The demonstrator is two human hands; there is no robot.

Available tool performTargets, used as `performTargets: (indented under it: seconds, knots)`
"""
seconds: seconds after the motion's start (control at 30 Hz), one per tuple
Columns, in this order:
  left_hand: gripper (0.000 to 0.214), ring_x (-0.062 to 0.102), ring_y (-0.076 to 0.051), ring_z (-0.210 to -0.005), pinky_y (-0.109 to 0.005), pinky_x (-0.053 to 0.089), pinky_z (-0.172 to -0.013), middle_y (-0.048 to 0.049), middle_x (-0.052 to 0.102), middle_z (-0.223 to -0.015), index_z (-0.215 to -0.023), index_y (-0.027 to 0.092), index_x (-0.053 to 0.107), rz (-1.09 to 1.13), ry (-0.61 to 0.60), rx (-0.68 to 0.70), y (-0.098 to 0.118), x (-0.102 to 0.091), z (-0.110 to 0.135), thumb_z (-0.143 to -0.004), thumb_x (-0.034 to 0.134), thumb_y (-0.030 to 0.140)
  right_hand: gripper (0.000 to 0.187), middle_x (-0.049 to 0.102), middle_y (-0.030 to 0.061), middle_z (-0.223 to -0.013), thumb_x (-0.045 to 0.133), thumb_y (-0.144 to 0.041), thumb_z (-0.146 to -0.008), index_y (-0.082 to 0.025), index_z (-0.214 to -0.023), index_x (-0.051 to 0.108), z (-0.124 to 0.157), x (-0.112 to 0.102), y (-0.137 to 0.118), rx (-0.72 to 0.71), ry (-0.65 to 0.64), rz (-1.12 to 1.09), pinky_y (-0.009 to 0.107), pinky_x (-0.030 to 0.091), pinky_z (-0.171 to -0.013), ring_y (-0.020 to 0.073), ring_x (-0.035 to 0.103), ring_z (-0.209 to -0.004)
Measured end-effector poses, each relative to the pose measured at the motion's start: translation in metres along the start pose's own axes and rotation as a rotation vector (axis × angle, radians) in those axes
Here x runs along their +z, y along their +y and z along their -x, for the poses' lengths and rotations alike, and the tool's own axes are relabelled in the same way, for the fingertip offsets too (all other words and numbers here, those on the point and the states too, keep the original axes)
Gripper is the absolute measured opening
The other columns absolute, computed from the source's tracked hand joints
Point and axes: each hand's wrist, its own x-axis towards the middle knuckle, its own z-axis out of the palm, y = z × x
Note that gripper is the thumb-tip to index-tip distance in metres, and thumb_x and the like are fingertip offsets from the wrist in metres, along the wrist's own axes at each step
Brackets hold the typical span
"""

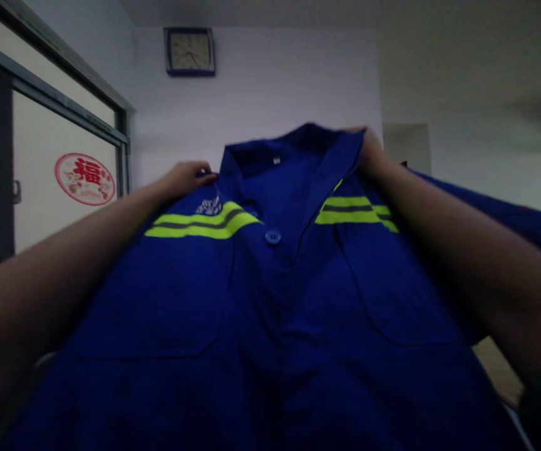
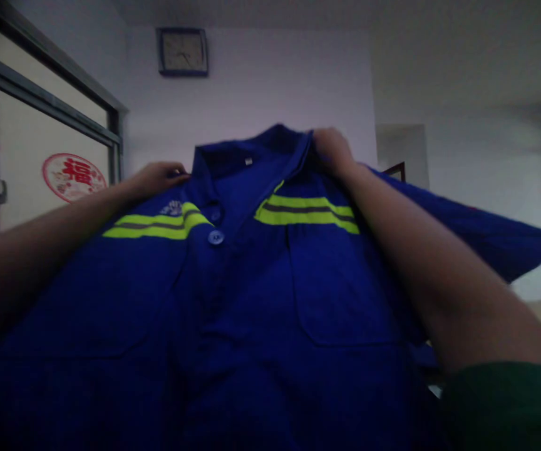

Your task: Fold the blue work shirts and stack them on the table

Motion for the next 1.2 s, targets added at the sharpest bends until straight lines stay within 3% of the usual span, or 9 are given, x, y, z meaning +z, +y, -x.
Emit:
performTargets:
  seconds: [0.07, 0.13, 0.3, 0.4, 0.53, 0.63, 0.8, 0.97, 1.2]
  knots:
    - [0.035, 0.065, -0.022, -0.098, -0.033, 0.048, -0.084, -0.0103, 0.069, -0.102, -0.111, 0.009, 0.064, -0.014, -0.175, 0.032, -0.006, 0.026, 0.016, -0.096, 0.048, 0.037, 0.022, 0.07, 0.0125, -0.098, 0.051, -0.024, -0.092, -0.015, -0.094, 0.071, 0.013, 0.019, -0.012, 0.105, -0.287, 0.12, 0.035, 0.047, -0.084, 0.024, 0.061, -0.096]
    - [0.029, 0.066, -0.022, -0.093, -0.031, 0.05, -0.081, -0.0085, 0.071, -0.1, -0.106, 0.015, 0.066, -0.001, -0.278, 0.037, -0.011, 0.087, 0.038, -0.094, 0.051, 0.037, 0.023, 0.07, 0.0128, -0.104, 0.049, -0.021, -0.092, -0.015, -0.097, 0.07, 0.052, 0.073, -0.015, 0.178, -0.558, 0.188, 0.031, 0.045, -0.081, 0.0234, 0.061, -0.096]
    - [0.023, 0.064, -0.025, -0.101, -0.033, 0.05, -0.081, -0.0096, 0.069, -0.108, -0.105, 0.021, 0.063, 0.047, -0.501, -0.111, -0.005, 0.278, 0.124, -0.093, 0.048, 0.034, 0.022, 0.073, 0.0103, -0.098, 0.055, -0.032, -0.092, -0.018, -0.091, 0.072, 0.195, 0.241, -0.016, 0.215, -0.835, 0.134, 0.026, 0.045, -0.073, 0.0207, 0.065, -0.088]
    - [0.021, 0.064, -0.025, -0.103, -0.033, 0.049, -0.082, -0.0104, 0.067, -0.11, -0.108, 0.021, 0.06, 0.051, -0.575, -0.188, 0.006, 0.336, 0.176, -0.091, 0.049, 0.026, 0.018, 0.071, 0.0087, -0.102, 0.06, -0.032, -0.09, -0.021, -0.098, 0.071, 0.262, 0.287, -0.031, 0.239, -0.94, 0.101, 0.027, 0.047, -0.076, 0.0209, 0.066, -0.093]
    - [0.035, 0.053, -0.027, -0.118, -0.04, 0.043, -0.094, -0.0141, 0.058, -0.125, -0.124, 0.019, 0.052, 0.019, -0.406, -0.206, 0.023, 0.349, 0.197, -0.09, 0.045, 0.016, 0.038, 0.061, 0.0126, -0.124, 0.06, -0.019, -0.087, -0.021, -0.125, 0.059, 0.298, 0.302, -0.042, 0.253, -0.926, 0.092, 0.035, 0.047, -0.088, 0.0255, 0.056, -0.113]
    - [0.034, 0.052, -0.024, -0.118, -0.038, 0.04, -0.099, -0.0107, 0.059, -0.124, -0.122, 0.02, 0.056, 0.144, -0.312, 0.073, 0.043, 0.344, 0.184, -0.09, 0.044, 0.015, 0.049, 0.054, 0.013, -0.131, 0.052, -0.007, -0.086, -0.021, -0.134, 0.052, 0.301, 0.3, -0.042, 0.157, -0.806, -0.002, 0.039, 0.045, -0.096, 0.0265, 0.048, -0.122]
    - [0.027, 0.061, -0.017, -0.099, -0.024, 0.044, -0.087, -0.0036, 0.068, -0.107, -0.102, 0.022, 0.067, 0.328, -0.71, 0.546, 0.073, 0.342, 0.17, -0.084, 0.05, 0.012, 0.051, 0.054, 0.0088, -0.132, 0.048, 0.003, -0.079, -0.022, -0.122, 0.063, 0.303, 0.282, -0.045, -0.094, -0.824, -0.359, 0.036, 0.04, -0.105, 0.0206, 0.05, -0.123]
    - [0.029, 0.062, -0.016, -0.089, -0.021, 0.044, -0.075, -0.0022, 0.07, -0.101, -0.102, 0.022, 0.068, 0.292, -0.867, 0.596, 0.071, 0.343, 0.172, -0.075, 0.061, 0.013, 0.037, 0.057, 0.0093, -0.13, 0.051, 0.003, -0.076, -0.019, -0.098, 0.071, 0.306, 0.269, -0.051, -0.121, -0.857, -0.512, 0.038, 0.042, -0.102, 0.0218, 0.057, -0.116]
    - [0.012, 0.061, -0.015, -0.078, -0.021, 0.043, -0.069, -0.0025, 0.07, -0.086, -0.087, 0.019, 0.07, 0.306, -0.862, 0.504, 0.065, 0.351, 0.165, -0.079, 0.061, 0.023, 0.024, 0.07, 0.0039, -0.095, 0.058, -0.002, -0.077, -0.018, -0.091, 0.069, 0.301, 0.292, -0.051, 0.051, -0.748, -0.645, 0.032, 0.047, -0.086, 0.0177, 0.063, -0.09]
